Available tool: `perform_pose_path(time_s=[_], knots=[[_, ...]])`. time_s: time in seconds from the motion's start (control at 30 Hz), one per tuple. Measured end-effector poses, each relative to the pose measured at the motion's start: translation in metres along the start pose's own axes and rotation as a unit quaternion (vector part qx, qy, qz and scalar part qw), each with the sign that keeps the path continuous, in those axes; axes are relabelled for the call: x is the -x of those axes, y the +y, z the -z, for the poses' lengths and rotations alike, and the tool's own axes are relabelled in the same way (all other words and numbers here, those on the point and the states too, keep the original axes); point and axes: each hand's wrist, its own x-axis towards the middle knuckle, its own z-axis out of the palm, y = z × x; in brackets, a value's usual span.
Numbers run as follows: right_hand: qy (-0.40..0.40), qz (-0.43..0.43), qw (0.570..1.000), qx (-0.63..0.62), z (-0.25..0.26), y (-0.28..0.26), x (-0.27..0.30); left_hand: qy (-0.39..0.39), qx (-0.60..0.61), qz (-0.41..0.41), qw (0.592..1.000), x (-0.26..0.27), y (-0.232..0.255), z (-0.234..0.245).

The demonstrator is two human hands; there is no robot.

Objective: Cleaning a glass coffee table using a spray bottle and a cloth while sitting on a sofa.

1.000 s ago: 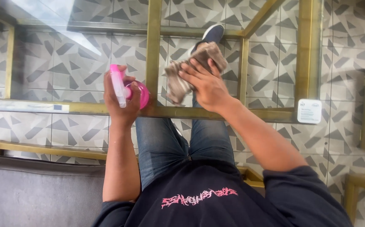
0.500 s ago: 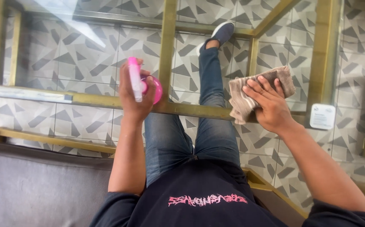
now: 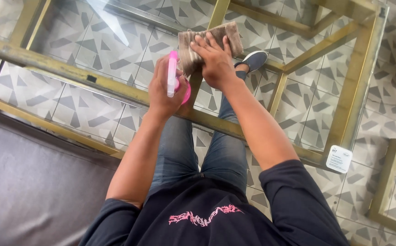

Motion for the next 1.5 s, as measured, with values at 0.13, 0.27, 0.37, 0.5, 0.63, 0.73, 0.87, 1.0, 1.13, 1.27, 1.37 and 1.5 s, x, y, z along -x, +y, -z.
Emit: perform_pose_path(time_s=[0.13, 0.27, 0.37, 0.5, 0.63, 0.73, 0.87, 1.0, 1.13, 1.27, 1.37, 1.5], knots=[[0.003, 0.051, 0.999, 0.005, 0.007, 0.004, 0.070, 0.008, 0.000, 0.007, 1.000, -0.001, -0.003, -0.002], [0.011, 0.052, 0.999, 0.000, 0.016, 0.017, 0.168, 0.007, -0.016, -0.018, 1.000, 0.002, -0.013, -0.007], [0.032, 0.029, 0.999, 0.024, 0.032, 0.023, 0.238, 0.001, -0.008, -0.031, 0.999, 0.000, -0.014, -0.007], [0.029, -0.056, 0.997, 0.044, 0.052, 0.049, 0.310, -0.003, -0.025, -0.009, 1.000, 0.000, -0.012, -0.009], [0.039, -0.139, 0.989, 0.024, 0.070, 0.052, 0.299, -0.004, -0.023, -0.006, 1.000, -0.001, -0.013, -0.010], [0.109, -0.187, 0.975, 0.053, 0.073, 0.070, 0.265, -0.001, -0.013, -0.010, 1.000, -0.002, -0.014, -0.011], [0.104, -0.402, 0.909, 0.043, 0.091, 0.077, 0.208, 0.004, -0.013, -0.016, 1.000, -0.003, -0.014, -0.012], [0.132, -0.526, 0.838, 0.062, 0.101, 0.085, 0.167, 0.007, -0.011, -0.016, 1.000, -0.002, -0.018, -0.013], [0.153, -0.531, 0.831, 0.053, 0.104, 0.112, 0.157, 0.010, -0.019, -0.036, 0.999, -0.004, -0.021, -0.015], [0.173, -0.547, 0.818, 0.046, 0.111, 0.128, 0.151, -0.005, -0.027, -0.017, 0.999, -0.003, -0.024, -0.015], [0.164, -0.560, 0.810, 0.057, 0.114, 0.148, 0.148, -0.011, -0.025, -0.015, 1.000, 0.002, -0.022, -0.012], [0.156, -0.583, 0.795, 0.067, 0.128, 0.156, 0.132, -0.007, -0.010, -0.014, 1.000, 0.000, -0.014, -0.007]])
